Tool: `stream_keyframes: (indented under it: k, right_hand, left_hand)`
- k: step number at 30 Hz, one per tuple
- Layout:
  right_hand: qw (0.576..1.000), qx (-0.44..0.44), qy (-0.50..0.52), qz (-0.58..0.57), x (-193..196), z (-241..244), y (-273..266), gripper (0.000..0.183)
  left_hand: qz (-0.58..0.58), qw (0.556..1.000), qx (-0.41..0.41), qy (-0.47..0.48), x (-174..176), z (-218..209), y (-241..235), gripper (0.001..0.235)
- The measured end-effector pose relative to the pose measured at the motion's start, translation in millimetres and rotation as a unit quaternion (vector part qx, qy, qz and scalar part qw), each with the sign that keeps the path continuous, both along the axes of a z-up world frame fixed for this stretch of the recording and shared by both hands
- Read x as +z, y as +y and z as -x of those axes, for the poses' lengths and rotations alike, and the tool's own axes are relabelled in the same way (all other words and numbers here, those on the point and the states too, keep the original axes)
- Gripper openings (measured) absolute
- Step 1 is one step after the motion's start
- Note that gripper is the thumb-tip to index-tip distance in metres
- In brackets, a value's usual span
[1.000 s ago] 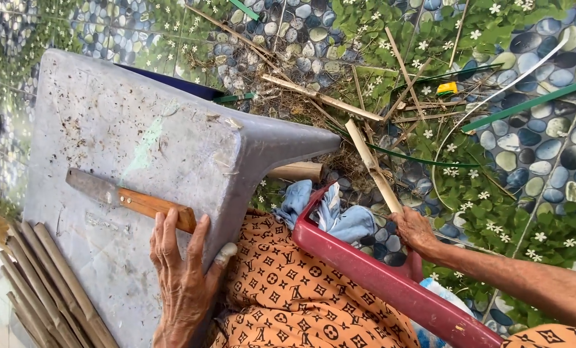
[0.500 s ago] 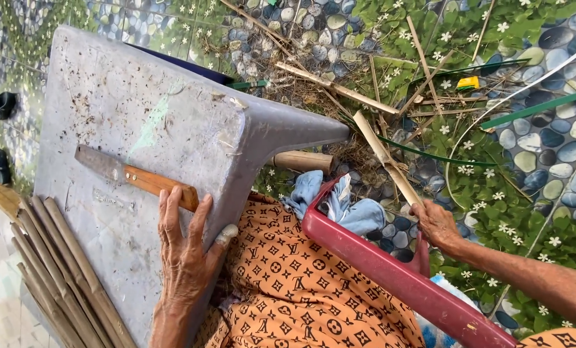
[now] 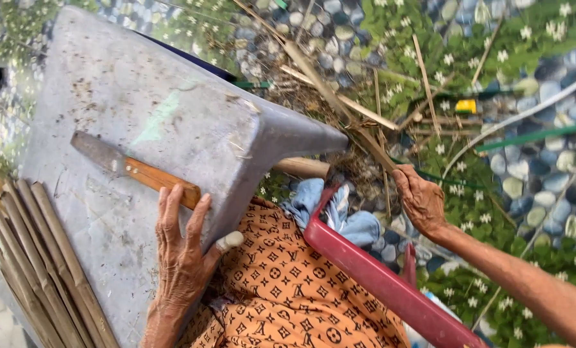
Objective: The person uses a machete to split bamboo poles into thinner strips on a plastic table. They repeatedly strike the bamboo, peel off outer layers, and stack the finished strips. A second person briefly walks by in the background.
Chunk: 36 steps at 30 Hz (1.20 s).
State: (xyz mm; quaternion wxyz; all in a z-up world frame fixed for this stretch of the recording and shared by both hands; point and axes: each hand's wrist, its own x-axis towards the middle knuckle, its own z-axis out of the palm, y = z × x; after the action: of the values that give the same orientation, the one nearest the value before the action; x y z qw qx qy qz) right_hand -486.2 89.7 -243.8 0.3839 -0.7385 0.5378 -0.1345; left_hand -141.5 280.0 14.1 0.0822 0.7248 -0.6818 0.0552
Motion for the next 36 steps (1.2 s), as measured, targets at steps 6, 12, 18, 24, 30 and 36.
stream_keyframes:
  k: [6,12,18,24,30,36]
  right_hand:
    - [0.961,0.069,-0.134,0.232,103,-59,-57,0.044]
    - [0.894,0.140,-0.128,0.406,188,-113,-76,0.037]
    - [0.881,0.238,-0.178,0.368,239,-154,-44,0.043]
    - [0.940,0.328,-0.095,0.017,281,-190,-13,0.039]
    - [0.908,0.364,-0.123,-0.168,274,-200,7,0.042]
    - [0.914,0.388,-0.119,-0.014,284,-193,17,0.037]
  left_hand:
    - [0.021,0.999,0.017,0.039,-15,-18,9,0.094]
    - [0.095,0.994,0.027,0.051,-11,-21,10,0.086]
    - [0.352,0.780,0.174,0.487,29,-21,35,0.066]
    - [0.491,0.548,0.072,0.674,83,-24,95,0.059]
    - [0.558,0.506,0.064,0.655,100,-14,132,0.037]
    - [0.577,0.498,0.052,0.645,91,-10,146,0.050]
